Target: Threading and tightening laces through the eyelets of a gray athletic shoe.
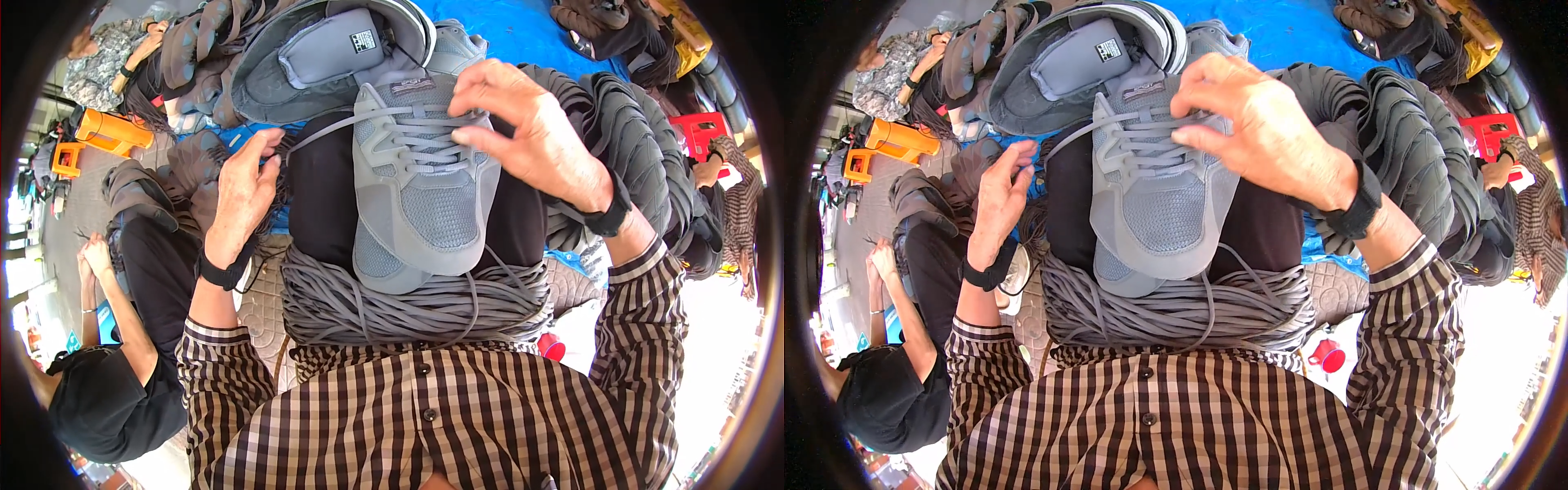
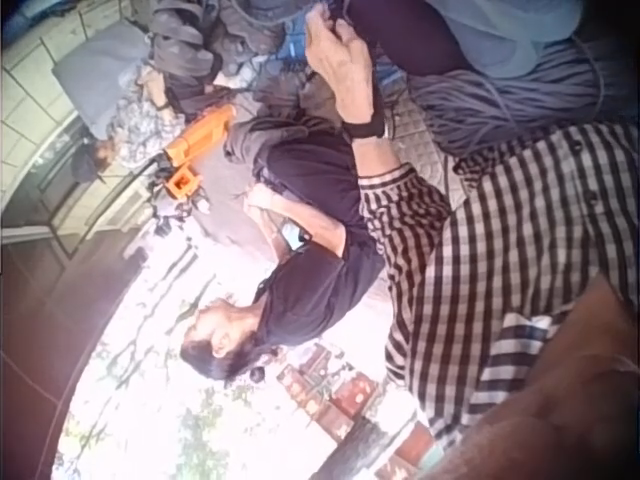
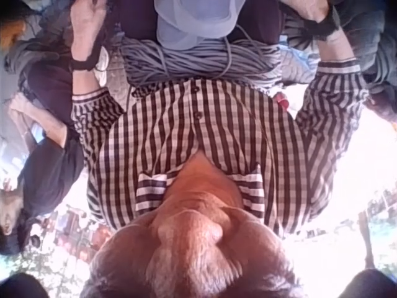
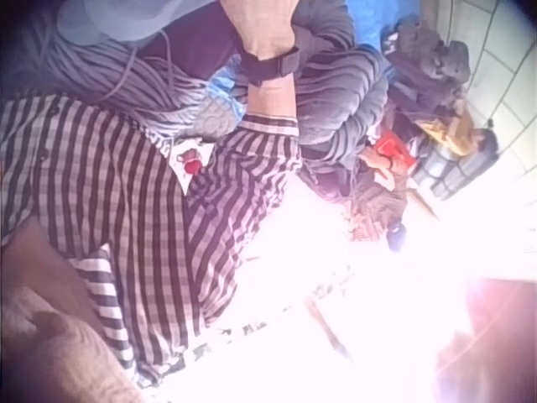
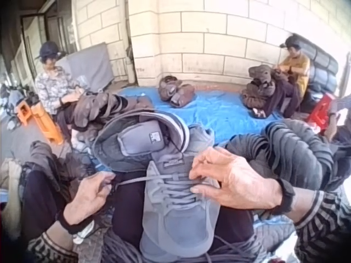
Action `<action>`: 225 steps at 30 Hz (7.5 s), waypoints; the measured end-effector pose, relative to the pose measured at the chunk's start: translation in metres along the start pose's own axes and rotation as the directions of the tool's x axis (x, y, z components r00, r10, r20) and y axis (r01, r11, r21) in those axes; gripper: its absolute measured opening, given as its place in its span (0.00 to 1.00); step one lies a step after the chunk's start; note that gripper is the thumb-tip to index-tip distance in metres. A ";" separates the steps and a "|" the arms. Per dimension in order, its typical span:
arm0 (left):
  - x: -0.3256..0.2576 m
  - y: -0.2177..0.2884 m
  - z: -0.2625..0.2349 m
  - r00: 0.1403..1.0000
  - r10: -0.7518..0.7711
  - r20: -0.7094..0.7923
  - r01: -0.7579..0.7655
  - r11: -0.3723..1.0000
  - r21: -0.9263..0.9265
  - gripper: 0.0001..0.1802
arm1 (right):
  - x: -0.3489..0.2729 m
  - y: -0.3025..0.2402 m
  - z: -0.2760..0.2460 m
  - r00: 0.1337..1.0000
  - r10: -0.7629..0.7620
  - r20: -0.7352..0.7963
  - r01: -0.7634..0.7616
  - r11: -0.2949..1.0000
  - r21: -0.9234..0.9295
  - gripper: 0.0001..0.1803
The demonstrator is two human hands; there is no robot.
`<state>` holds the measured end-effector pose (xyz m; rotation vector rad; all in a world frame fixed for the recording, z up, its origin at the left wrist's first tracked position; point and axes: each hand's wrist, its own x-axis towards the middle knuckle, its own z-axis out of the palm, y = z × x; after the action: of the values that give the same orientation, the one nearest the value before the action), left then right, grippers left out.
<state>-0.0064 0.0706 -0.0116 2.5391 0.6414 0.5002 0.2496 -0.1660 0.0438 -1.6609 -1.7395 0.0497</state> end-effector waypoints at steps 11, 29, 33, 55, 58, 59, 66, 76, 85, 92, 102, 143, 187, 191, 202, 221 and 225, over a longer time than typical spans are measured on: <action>0.051 0.100 -0.008 0.962 0.209 0.174 -0.112 0.888 -0.445 0.11 | 0.016 -0.008 0.005 0.990 0.139 0.011 -0.140 0.980 0.142 0.03; 0.090 0.120 -0.027 0.822 0.455 0.341 -0.141 0.744 -0.653 0.13 | 0.025 -0.057 -0.098 0.916 0.323 -0.239 -0.192 0.874 0.446 0.07; 0.067 0.093 -0.026 0.841 0.342 0.419 0.022 0.753 -0.658 0.11 | 0.005 -0.028 -0.103 0.928 0.353 -0.121 -0.270 0.858 0.438 0.08; 0.041 0.138 -0.040 0.909 0.206 0.363 0.205 0.536 -0.819 0.20 | 0.045 -0.065 -0.003 1.000 0.015 0.007 -0.016 0.991 0.133 0.02; 0.044 0.131 -0.033 0.910 0.184 0.372 0.227 0.530 -0.817 0.12 | 0.043 -0.054 -0.002 0.995 0.059 -0.075 -0.040 0.971 0.237 0.01; 0.046 0.130 -0.031 0.909 0.183 0.373 0.229 0.529 -0.817 0.12 | 0.041 -0.051 -0.004 0.996 0.060 -0.073 -0.041 0.970 0.238 0.01; 0.050 0.130 -0.031 0.866 0.125 0.484 0.285 0.671 -0.684 0.10 | 0.038 -0.037 -0.005 0.992 0.115 0.046 -0.121 0.821 0.559 0.03; 0.062 0.108 -0.002 0.959 0.108 0.264 0.079 0.789 -0.609 0.10 | 0.049 0.051 0.020 0.992 0.098 0.073 -0.097 0.995 -0.025 0.16; 0.066 0.103 0.019 0.966 0.194 0.169 -0.080 0.852 -0.517 0.07 | 0.055 0.047 0.018 0.887 0.262 0.381 -0.391 0.865 0.315 0.15; 0.066 0.104 0.023 0.969 0.222 0.106 -0.163 0.903 -0.397 0.05 | 0.053 0.046 0.020 0.916 0.236 0.323 -0.362 0.834 0.416 0.12; 0.072 0.110 0.014 0.930 0.239 0.280 -0.159 0.947 -0.281 0.07 | 0.047 0.053 0.026 0.931 0.230 0.282 -0.359 0.716 0.599 0.12; 0.076 0.125 0.034 0.870 0.023 0.492 0.274 0.807 -0.523 0.07 | 0.030 0.026 0.004 0.926 0.174 0.335 -0.206 0.976 0.064 0.05; 0.043 0.087 0.013 0.980 0.198 -0.007 -0.196 0.960 -0.201 0.06 | -0.159 0.009 -0.117 0.742 0.647 -0.176 -0.667 0.686 -0.290 0.15; 0.042 0.074 0.009 0.965 0.050 0.258 0.033 0.951 -0.307 0.07 | -0.115 0.014 -0.071 0.813 0.581 -0.046 -0.582 0.812 -0.037 0.12; 0.116 0.088 0.016 0.728 0.362 0.582 -0.295 0.932 -0.211 0.17 | -0.008 0.026 -0.012 0.945 0.283 0.161 -0.299 0.951 0.083 0.15; 0.117 0.074 0.022 0.679 0.458 0.574 0.046 0.754 -0.656 0.14 | -0.004 0.011 -0.012 0.989 -0.083 0.120 0.133 0.852 -0.506 0.05; 0.113 0.090 0.018 0.677 0.290 0.677 0.255 0.770 -0.584 0.12 | 0.003 0.031 -0.004 0.967 -0.251 0.036 0.207 0.700 -0.683 0.10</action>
<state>0.1258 0.0526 0.0462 1.8115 0.0761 -0.3131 0.2783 -0.1599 0.0327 -1.8798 -2.0421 -0.8590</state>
